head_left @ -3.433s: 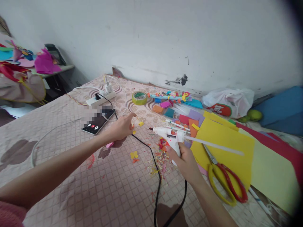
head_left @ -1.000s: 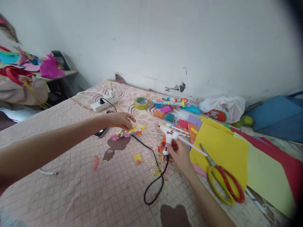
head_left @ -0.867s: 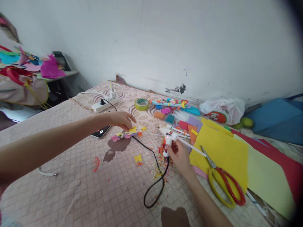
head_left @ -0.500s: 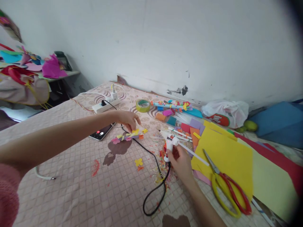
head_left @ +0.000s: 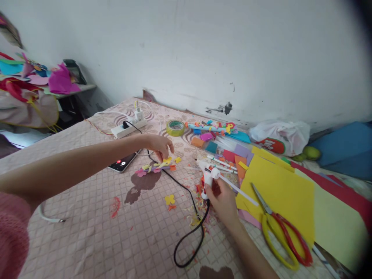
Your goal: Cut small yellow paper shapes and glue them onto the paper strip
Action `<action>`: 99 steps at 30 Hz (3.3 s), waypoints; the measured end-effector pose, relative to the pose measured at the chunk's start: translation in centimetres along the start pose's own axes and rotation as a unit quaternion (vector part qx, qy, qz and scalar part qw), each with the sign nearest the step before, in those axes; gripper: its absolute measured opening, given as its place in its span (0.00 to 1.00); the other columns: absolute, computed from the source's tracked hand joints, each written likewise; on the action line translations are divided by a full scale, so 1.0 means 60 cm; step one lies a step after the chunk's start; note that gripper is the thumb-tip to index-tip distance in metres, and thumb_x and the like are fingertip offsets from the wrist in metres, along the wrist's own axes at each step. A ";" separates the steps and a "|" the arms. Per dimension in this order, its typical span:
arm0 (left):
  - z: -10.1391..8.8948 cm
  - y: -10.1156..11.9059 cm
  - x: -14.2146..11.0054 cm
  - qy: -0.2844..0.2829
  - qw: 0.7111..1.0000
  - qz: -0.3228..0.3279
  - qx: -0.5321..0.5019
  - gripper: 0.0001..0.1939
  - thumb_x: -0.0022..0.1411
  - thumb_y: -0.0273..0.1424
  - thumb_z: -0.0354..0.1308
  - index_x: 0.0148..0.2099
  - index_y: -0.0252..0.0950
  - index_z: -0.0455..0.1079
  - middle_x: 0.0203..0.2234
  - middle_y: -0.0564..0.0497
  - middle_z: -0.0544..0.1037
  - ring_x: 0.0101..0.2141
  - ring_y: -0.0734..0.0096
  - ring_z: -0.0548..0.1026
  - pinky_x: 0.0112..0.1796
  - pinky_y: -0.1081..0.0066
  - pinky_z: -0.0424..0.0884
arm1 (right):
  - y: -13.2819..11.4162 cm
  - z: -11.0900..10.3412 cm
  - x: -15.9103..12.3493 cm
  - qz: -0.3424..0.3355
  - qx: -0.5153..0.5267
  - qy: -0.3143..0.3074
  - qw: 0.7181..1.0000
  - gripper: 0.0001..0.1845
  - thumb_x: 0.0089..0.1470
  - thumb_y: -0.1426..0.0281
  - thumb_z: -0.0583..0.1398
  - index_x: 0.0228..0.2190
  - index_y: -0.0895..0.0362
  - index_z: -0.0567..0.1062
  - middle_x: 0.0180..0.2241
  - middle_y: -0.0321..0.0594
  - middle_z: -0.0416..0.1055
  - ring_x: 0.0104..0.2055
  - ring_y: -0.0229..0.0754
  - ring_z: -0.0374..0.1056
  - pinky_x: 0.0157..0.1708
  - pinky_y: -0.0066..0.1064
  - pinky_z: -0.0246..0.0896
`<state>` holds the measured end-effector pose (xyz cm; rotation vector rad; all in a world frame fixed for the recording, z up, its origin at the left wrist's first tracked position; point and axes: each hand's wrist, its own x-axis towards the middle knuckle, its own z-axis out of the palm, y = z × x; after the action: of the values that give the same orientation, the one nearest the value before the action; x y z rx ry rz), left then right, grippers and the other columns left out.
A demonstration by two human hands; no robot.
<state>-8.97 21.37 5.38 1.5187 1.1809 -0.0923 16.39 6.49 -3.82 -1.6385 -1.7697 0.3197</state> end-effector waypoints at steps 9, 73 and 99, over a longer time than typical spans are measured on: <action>0.009 -0.003 0.007 0.019 1.000 0.007 0.005 0.24 0.35 0.21 0.59 0.40 0.35 0.64 0.20 0.58 0.69 0.29 0.66 0.73 0.36 0.63 0.71 | 0.003 0.001 0.000 -0.004 0.005 -0.003 1.000 0.18 0.52 0.59 0.55 0.38 0.59 0.72 0.33 0.46 0.74 0.33 0.48 0.68 0.32 0.35 0.61; 0.224 -0.085 -0.130 0.295 0.899 0.208 0.250 0.06 0.59 0.30 0.49 0.37 0.37 0.67 0.32 0.48 0.73 0.34 0.67 0.71 0.35 0.70 0.65 | -0.027 -0.007 -0.018 0.028 0.143 0.096 0.985 0.09 0.56 0.63 0.48 0.35 0.55 0.61 0.27 0.42 0.68 0.27 0.43 0.65 0.27 0.33 0.59; 0.227 -0.105 -0.084 0.256 0.883 0.313 0.239 0.06 0.56 0.21 0.51 0.28 0.33 0.66 0.30 0.50 0.69 0.30 0.73 0.68 0.31 0.74 0.65 | -0.060 -0.014 -0.065 0.150 0.426 0.067 0.890 0.13 0.53 0.57 0.55 0.33 0.54 0.65 0.22 0.30 0.62 0.23 0.36 0.59 0.23 0.26 0.54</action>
<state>-8.68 6.70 -0.57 2.4053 1.0399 0.5218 13.97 1.94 -2.31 -1.2137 -1.0092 0.9493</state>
